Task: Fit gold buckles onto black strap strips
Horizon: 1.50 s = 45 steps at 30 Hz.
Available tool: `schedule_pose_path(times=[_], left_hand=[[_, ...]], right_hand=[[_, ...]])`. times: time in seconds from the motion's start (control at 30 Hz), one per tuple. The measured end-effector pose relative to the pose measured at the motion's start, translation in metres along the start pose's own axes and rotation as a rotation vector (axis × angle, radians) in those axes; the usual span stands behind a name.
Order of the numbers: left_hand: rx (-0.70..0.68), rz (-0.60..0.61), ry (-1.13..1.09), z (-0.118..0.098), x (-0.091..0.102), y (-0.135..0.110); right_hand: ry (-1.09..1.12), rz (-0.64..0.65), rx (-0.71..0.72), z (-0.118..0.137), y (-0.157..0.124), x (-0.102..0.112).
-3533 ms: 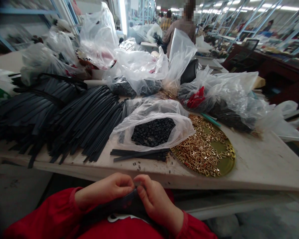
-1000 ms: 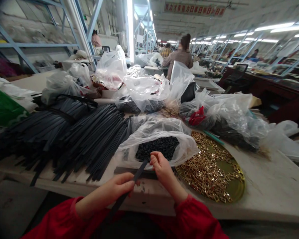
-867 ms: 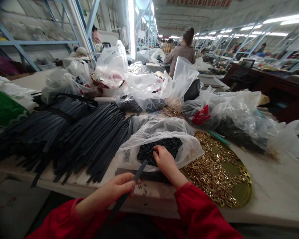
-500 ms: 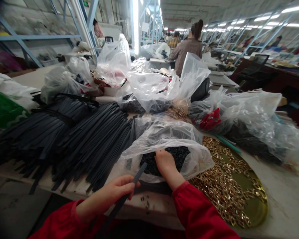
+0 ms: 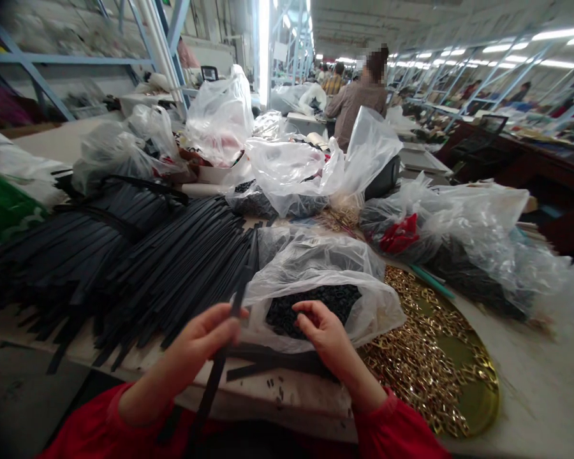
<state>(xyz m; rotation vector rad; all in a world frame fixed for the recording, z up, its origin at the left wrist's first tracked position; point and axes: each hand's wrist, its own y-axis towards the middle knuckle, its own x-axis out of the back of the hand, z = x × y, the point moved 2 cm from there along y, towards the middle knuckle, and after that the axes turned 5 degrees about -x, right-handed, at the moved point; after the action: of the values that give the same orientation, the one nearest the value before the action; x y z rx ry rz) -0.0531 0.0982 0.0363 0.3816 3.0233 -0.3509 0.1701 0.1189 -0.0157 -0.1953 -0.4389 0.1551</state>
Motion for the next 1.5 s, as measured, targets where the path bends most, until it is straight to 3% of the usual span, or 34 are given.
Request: schedule_pose_path(times=[0.07,0.13,0.23,0.37,0.43,0.6,0.7,0.8,0.87,0.97,1.0,1.1,1.2,1.33,1.5], left_hand=[[-0.221,-0.211,-0.097,-0.023,0.013,-0.006],[-0.425,-0.332,-0.139,-0.04,0.019,-0.017],[-0.588,-0.281,-0.105,-0.051,0.012,-0.037],[-0.732,-0.206,-0.043,-0.052,0.0,-0.06],[-0.803,-0.123,0.056,-0.053,-0.003,-0.067],[-0.851,0.415,0.29,-0.043,-0.023,-0.079],[-0.76,0.592,0.375,-0.028,-0.031,-0.087],[-0.578,0.666,0.496,-0.01,-0.025,-0.085],[-0.419,0.614,0.579,0.002,-0.015,-0.073],[-0.215,0.336,0.609,0.018,-0.007,-0.043],[-0.16,0.296,0.579,0.023,-0.01,-0.033],[0.055,0.346,0.466,0.038,-0.028,-0.009],[0.163,0.326,0.401,0.048,-0.043,0.002],[0.291,0.274,0.266,0.055,-0.044,0.007],[0.446,0.306,0.11,0.056,-0.045,0.014]], right_hand=[[0.306,0.146,-0.13,-0.001,-0.025,-0.006],[0.542,0.21,-0.236,-0.003,-0.046,-0.013],[0.864,0.191,-0.347,-0.01,-0.066,-0.021],[1.106,0.124,-0.425,-0.02,-0.076,-0.024],[1.201,0.118,-0.452,-0.023,-0.081,-0.024],[1.365,0.222,-0.351,-0.011,-0.095,-0.024],[1.361,0.222,-0.31,-0.003,-0.097,-0.021],[1.286,0.167,-0.321,-0.005,-0.096,-0.02],[1.194,0.122,-0.31,-0.009,-0.094,-0.024],[0.981,0.139,-0.26,-0.008,-0.093,-0.04],[0.911,0.167,-0.242,-0.006,-0.094,-0.048],[0.794,0.261,-0.201,0.0,-0.095,-0.067],[0.828,0.292,-0.232,-0.005,-0.095,-0.072],[0.914,0.152,-0.342,-0.022,-0.087,-0.056],[1.0,-0.025,-0.404,-0.036,-0.074,-0.04]])
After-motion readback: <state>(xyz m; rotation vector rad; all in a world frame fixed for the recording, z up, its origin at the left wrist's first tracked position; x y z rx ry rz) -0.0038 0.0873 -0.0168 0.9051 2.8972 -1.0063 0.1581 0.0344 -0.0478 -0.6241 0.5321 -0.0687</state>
